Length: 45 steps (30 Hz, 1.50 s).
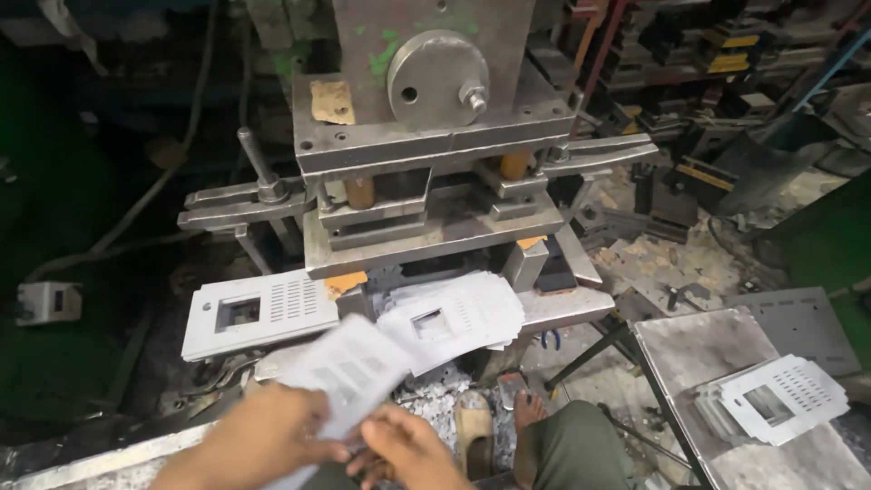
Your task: Operating a mechanical press machine to stamp and sort metal appliance covers.
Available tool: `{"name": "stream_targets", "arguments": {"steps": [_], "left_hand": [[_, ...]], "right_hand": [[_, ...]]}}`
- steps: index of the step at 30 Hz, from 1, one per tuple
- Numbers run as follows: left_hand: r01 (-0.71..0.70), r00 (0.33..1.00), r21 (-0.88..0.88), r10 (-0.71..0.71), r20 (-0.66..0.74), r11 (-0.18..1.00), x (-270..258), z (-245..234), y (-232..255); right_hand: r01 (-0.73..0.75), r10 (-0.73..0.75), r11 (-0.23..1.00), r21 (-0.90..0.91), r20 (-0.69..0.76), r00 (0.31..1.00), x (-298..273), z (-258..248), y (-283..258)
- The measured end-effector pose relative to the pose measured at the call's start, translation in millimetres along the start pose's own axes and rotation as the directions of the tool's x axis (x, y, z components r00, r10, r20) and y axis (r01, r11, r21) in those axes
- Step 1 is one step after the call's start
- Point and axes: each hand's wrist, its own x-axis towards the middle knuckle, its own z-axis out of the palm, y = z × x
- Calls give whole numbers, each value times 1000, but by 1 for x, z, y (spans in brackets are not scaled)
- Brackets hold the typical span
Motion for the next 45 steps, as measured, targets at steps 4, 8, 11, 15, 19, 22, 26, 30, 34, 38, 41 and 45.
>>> {"name": "stream_targets", "arguments": {"steps": [4,8,11,15,19,22,26,30,34,38,41,45], "left_hand": [[-154,986,-103,160,47,983,0,1,29],[53,964,-411,-154,-216,910,1,-46,22],[-4,864,-528,-263,-429,849,25,-50,-20],[115,884,-321,-244,-399,940,97,-6,-103],[280,900,-112,-301,-316,953,114,31,-112],[324,934,176,-284,-219,930,141,76,-129],[353,901,196,-276,-334,915,153,99,-139],[375,884,219,-276,-378,901,159,106,-142],[380,878,209,-282,-386,901,164,103,-145],[391,876,205,-294,-382,898,158,108,-153],[387,878,197,-294,-377,901,158,113,-150],[377,877,186,-285,-387,907,162,111,-143]], "right_hand": [[-49,121,979,196,-380,917,14,-7,7],[232,-60,939,254,-544,837,8,-20,-50],[358,-214,917,177,-539,815,15,-20,-125],[391,-237,903,177,-554,798,79,-59,-185],[381,-218,912,153,-606,765,74,-56,-193],[388,-342,921,-42,-566,750,76,-52,-185],[286,-310,950,-127,-507,804,107,-54,-208],[292,-349,937,-194,-442,826,149,-95,-223],[287,-347,937,-198,-450,823,154,-97,-221],[263,-320,947,-185,-481,816,163,-97,-222],[244,-305,952,-184,-509,805,167,-97,-223],[234,-301,954,-190,-548,781,163,-97,-220]]}}
